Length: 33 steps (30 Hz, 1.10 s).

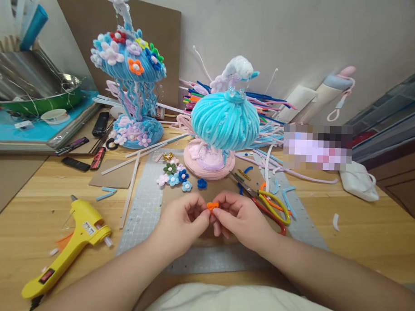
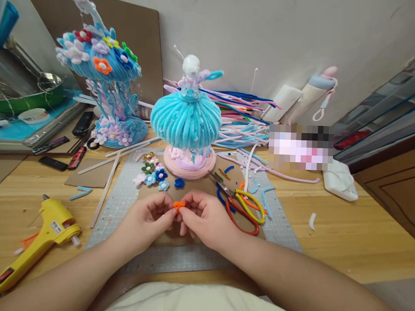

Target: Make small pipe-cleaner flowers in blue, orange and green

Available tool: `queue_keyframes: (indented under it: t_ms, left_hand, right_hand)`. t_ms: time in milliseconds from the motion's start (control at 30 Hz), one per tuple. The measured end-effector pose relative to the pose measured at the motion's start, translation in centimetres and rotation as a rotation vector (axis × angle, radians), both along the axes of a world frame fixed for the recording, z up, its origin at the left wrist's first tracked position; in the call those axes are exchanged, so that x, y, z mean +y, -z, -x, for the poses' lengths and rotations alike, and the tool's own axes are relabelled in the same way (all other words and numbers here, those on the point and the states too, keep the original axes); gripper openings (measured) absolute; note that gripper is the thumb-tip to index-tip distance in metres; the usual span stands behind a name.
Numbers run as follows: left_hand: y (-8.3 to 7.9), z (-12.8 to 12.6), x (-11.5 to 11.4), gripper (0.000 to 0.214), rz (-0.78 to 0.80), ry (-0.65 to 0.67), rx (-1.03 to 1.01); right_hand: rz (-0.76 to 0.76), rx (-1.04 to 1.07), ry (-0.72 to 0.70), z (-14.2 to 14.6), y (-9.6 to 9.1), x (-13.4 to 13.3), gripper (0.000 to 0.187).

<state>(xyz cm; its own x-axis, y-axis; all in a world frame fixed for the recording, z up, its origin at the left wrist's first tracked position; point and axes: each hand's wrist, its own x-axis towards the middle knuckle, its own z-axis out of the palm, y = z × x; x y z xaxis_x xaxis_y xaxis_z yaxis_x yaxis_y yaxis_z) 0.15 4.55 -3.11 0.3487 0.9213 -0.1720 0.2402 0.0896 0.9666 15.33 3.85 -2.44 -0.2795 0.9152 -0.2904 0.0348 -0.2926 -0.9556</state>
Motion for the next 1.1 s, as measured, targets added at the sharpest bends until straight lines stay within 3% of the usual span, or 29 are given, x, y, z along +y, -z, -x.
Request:
queue_keyframes:
  t_ms: [133, 300, 433, 567, 667, 767, 833, 967, 1100]
  left_hand:
    - [0.2, 0.1, 0.1, 0.009, -0.015, 0.01, -0.024]
    - [0.1, -0.4, 0.4, 0.012, -0.029, -0.023, 0.015]
    - [0.4, -0.9, 0.4, 0.015, -0.077, -0.082, 0.063]
    - [0.6, -1.1, 0.2, 0.014, 0.084, -0.1, -0.015]
    - [0.2, -1.1, 0.3, 0.016, 0.127, -0.086, -0.059]
    - [-0.4, -1.2, 0.4, 0.018, 0.051, -0.073, -0.054]
    - [-0.8, -1.3, 0.5, 0.018, 0.027, -0.083, -0.068]
    - [-1.7, -1.7, 0.6, 0.022, 0.141, -0.155, -0.225]
    - [-2.2, -1.9, 1.1, 0.023, 0.163, -0.127, -0.238]
  right_hand:
    - [0.034, 0.027, -0.001, -0.1, -0.1, 0.4, 0.014]
    - [-0.043, -0.051, 0.02, -0.1, 0.7, 0.5, 0.013]
    - [-0.234, -0.255, 0.046, -0.3, 1.4, 0.3, 0.012]
    - [-0.469, -0.409, 0.05, -0.6, 1.7, 0.3, 0.012]
    - [-0.29, -0.236, 0.008, -0.8, 1.5, 0.8, 0.008]
    - [-0.143, -0.096, -0.046, -0.9, 1.4, 1.3, 0.01]
    - [-0.144, -0.056, -0.044, -1.0, 1.3, 1.4, 0.011]
    - [-0.16, 0.087, -0.023, -1.2, 1.0, 1.4, 0.018]
    - [-0.178, 0.075, -0.035, -1.6, 0.6, 1.4, 0.018]
